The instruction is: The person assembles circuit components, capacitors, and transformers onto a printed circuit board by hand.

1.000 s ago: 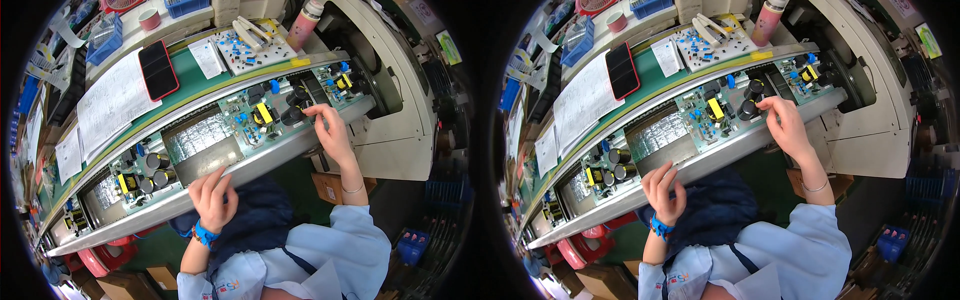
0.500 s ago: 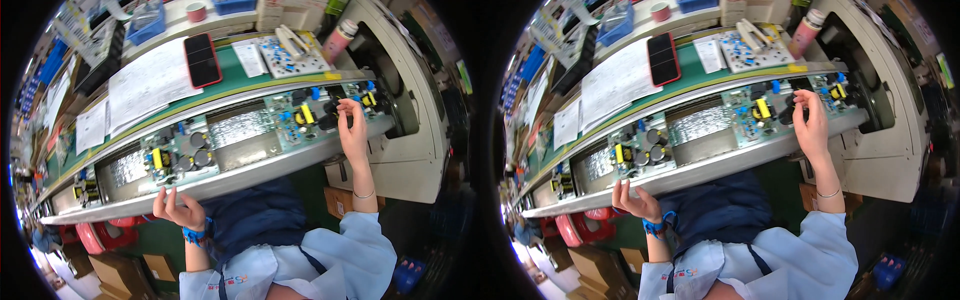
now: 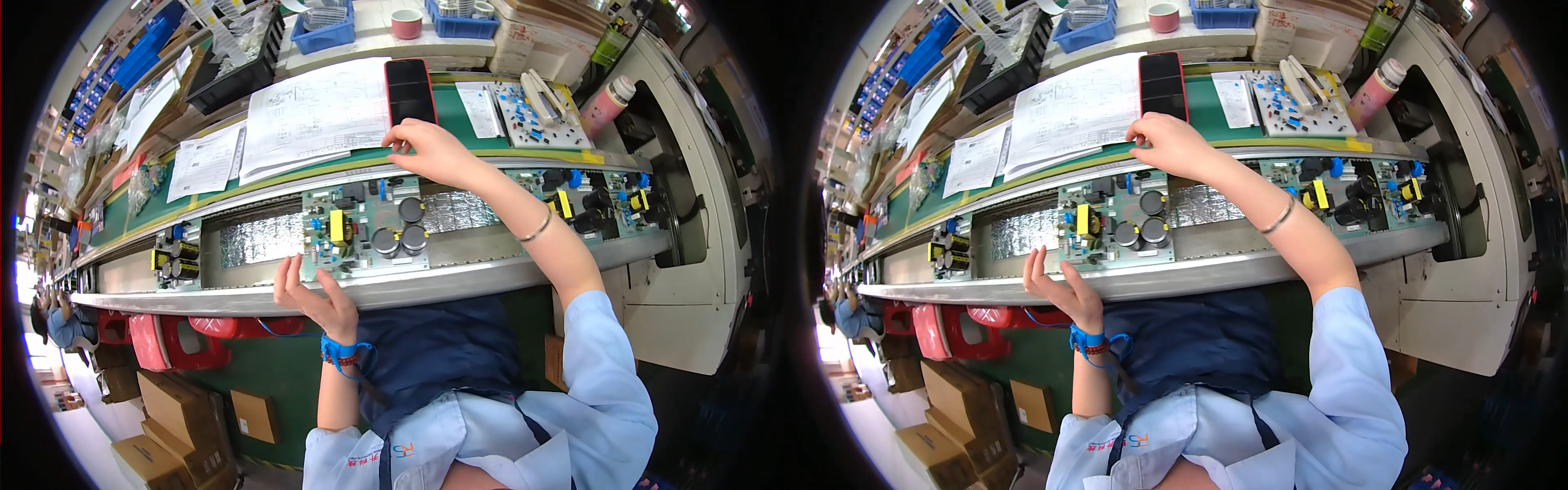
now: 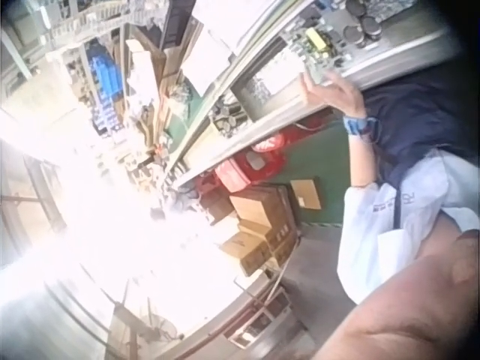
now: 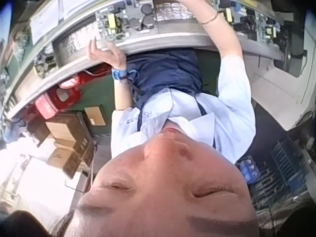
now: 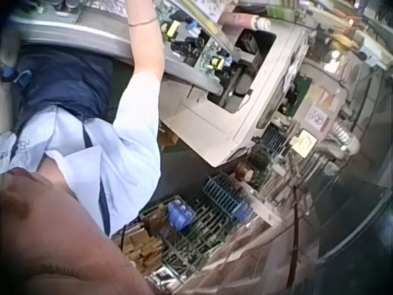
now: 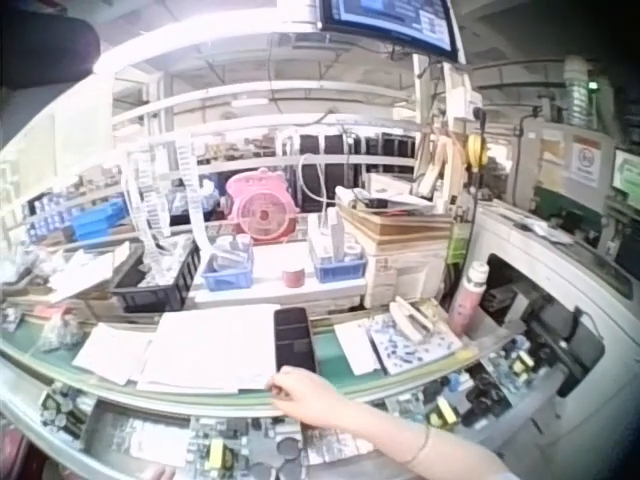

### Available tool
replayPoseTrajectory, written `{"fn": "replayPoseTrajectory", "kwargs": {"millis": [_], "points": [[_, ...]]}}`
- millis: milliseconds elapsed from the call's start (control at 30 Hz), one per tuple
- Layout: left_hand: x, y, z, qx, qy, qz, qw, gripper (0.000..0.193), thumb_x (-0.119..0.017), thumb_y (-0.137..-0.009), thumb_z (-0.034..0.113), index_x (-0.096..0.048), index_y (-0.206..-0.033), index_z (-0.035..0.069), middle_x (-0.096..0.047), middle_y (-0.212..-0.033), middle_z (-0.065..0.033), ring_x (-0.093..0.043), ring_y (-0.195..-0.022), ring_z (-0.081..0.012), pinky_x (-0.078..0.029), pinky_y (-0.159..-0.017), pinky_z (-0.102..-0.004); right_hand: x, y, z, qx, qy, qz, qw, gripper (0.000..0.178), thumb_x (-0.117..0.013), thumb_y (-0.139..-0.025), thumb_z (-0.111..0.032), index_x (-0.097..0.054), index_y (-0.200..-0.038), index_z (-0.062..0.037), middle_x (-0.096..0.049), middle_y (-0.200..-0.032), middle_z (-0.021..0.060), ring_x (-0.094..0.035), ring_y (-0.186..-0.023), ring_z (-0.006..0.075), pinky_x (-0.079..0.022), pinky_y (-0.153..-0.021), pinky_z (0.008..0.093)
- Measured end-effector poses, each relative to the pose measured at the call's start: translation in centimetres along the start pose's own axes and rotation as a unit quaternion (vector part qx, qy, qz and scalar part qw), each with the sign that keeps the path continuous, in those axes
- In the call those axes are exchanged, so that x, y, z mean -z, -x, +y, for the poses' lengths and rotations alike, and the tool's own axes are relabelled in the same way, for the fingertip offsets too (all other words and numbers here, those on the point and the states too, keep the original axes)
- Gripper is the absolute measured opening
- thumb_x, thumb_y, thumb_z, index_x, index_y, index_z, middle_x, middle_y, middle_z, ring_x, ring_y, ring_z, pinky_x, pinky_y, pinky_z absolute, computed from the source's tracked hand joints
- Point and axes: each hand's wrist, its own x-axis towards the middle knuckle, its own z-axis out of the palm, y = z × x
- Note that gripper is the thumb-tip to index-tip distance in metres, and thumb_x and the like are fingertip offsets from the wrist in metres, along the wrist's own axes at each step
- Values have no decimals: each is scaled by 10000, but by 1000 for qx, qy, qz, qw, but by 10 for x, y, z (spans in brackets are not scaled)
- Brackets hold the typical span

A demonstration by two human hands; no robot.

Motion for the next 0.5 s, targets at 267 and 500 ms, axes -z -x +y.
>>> {"fn": "replayPoseTrajectory", "kwargs": {"millis": [267,500], "points": [[2,-1,-4,-4,7,3,1000,369,-518,-797,20,-500,-1163,-26,-458,-1194,-179,-408,-1094,-312,-309,-939,-414,-28,-34,5,-8,70,-124,990,180,-668,-716,-160,-632,-849,-45,-595,-855,116,-581,-884,283,-465,-777,395],[2,-3,-5,0,18,3,1000,360,-526,-790,18,-514,-1149,-9,-474,-1175,-160,-415,-1087,-300,-313,-931,-404,-8,-18,7,3,-13,-67,998,107,-651,-770,-129,-624,-807,-32,-520,-902,76,-519,-916,200,-418,-823,293]]}}
